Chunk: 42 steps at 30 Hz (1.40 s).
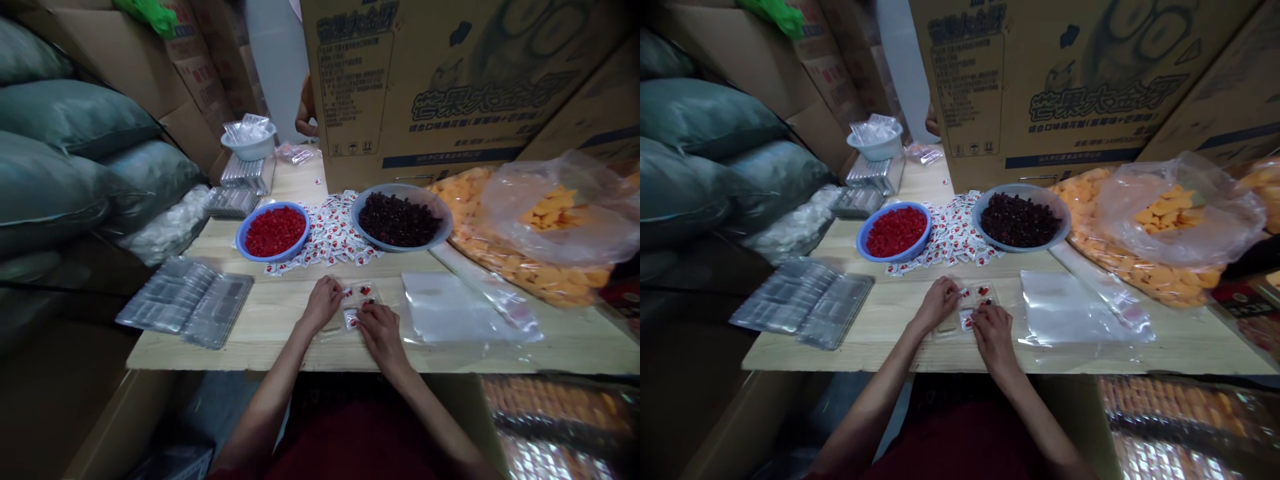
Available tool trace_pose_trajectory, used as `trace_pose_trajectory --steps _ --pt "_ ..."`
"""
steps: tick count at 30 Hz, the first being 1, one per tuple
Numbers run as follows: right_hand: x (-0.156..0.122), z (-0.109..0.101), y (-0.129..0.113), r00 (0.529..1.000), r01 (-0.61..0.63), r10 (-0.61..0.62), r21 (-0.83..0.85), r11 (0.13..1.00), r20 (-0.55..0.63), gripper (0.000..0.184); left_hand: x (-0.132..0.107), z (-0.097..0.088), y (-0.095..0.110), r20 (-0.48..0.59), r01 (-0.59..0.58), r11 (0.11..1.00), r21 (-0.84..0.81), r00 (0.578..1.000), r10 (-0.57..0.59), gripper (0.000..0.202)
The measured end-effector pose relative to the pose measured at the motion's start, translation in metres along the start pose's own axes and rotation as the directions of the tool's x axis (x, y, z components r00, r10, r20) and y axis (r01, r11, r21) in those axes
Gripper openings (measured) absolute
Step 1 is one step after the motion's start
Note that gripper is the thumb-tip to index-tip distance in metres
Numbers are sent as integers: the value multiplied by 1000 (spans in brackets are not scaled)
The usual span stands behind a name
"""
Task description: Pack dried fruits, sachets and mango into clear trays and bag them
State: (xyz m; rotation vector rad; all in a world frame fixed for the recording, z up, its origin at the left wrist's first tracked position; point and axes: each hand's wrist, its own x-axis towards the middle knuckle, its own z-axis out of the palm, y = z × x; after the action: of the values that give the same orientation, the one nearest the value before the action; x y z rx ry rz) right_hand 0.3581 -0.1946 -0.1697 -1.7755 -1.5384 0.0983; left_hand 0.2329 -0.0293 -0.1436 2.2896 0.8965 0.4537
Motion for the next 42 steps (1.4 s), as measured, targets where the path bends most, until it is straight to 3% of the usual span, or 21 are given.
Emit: trace_pose_trajectory --steps 7,12,15,18,22,26,32,37,42 --pt "4 2 -3 999 18 -16 -84 996 29 22 5 -27 -1 2 23 996 -91 1000 -23 9" --pt "4 17 -2 993 109 -97 -212 971 66 14 15 -41 5 78 -48 999 -3 996 48 13" --pt "1 21 -3 993 107 -95 -193 975 70 17 24 -35 10 178 -136 989 54 976 125 18" --pt "-2 15 -7 994 105 -103 -58 993 47 25 30 -23 10 262 -206 974 91 949 176 21" --pt "-4 8 -9 998 59 -56 87 994 -42 25 32 -13 3 287 -237 962 132 939 192 30" --pt "-5 8 -9 1000 17 -16 158 987 -9 25 31 -12 -2 275 -244 957 154 941 196 33" --pt "-1 10 -13 999 45 -45 23 999 10 19 22 -19 4 198 -226 959 171 961 191 32" --pt "5 13 -16 996 81 -78 -65 995 50 14 1 -25 11 172 -215 955 204 968 181 17" --pt "6 18 -14 995 74 -67 -107 991 68 13 -25 -16 13 199 -172 952 253 972 122 7"
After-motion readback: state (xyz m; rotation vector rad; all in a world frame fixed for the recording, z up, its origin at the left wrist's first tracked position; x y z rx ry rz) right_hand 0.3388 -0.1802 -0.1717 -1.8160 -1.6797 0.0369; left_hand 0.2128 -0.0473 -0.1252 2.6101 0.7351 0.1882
